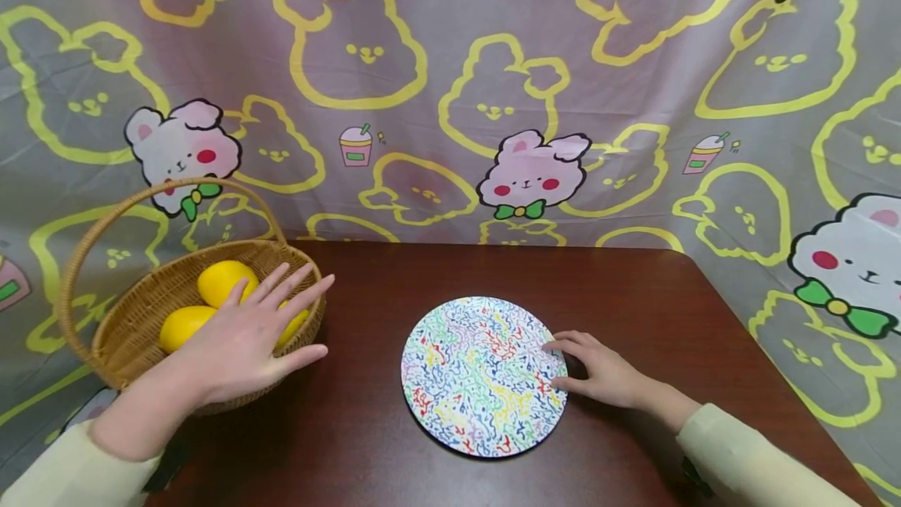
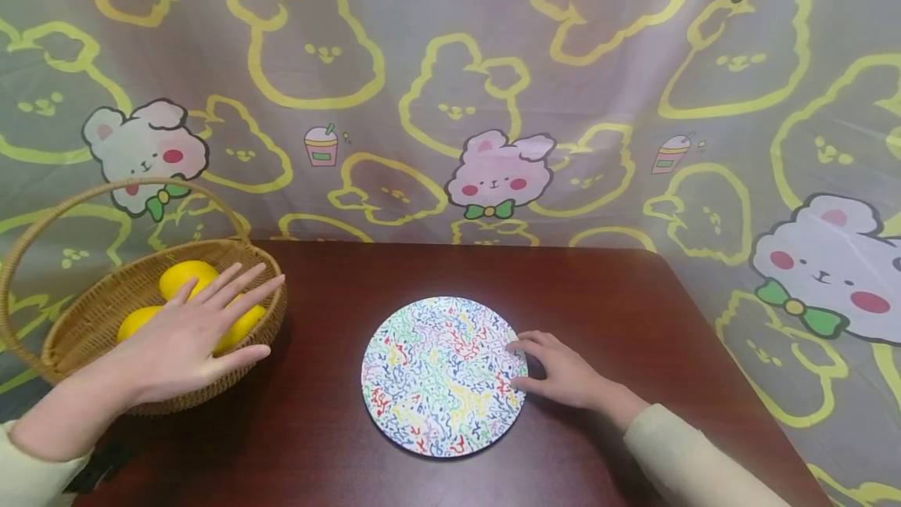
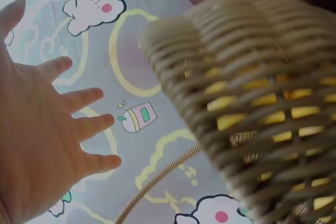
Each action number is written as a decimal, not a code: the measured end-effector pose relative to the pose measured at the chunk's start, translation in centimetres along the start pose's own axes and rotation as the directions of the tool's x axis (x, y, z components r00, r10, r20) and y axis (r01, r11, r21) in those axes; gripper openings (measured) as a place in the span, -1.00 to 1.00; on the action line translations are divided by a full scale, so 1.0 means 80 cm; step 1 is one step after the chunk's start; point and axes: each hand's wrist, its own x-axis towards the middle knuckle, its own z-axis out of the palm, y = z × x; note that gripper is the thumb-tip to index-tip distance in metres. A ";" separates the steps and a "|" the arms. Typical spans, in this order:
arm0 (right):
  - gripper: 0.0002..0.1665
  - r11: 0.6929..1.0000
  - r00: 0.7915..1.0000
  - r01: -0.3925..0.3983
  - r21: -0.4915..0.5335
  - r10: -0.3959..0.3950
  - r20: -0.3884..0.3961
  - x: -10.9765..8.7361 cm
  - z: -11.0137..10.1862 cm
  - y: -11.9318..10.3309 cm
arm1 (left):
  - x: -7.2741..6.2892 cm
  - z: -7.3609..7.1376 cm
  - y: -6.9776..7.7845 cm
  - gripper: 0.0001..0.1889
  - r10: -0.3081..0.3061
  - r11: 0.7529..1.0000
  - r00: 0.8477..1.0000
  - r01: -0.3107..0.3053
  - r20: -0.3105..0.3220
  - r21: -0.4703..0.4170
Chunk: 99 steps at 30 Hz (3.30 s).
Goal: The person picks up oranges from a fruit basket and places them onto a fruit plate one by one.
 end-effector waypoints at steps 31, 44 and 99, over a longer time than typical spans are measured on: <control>-0.29 1.000 1.000 -0.015 -0.010 0.015 0.014 0.005 -0.001 0.002 | 0.042 -0.063 -0.089 -0.19 -0.143 0.973 0.952 0.186 0.271 -0.139; -0.33 1.000 1.000 -0.011 -0.007 0.011 0.006 0.005 -0.001 -0.001 | 0.048 -0.058 -0.115 -0.24 -0.054 0.924 0.930 0.185 0.364 -0.335; -0.33 1.000 1.000 0.023 -0.013 -0.023 0.002 0.002 -0.001 -0.001 | 0.060 0.017 -0.120 -0.07 0.111 0.807 0.762 0.306 0.638 -0.506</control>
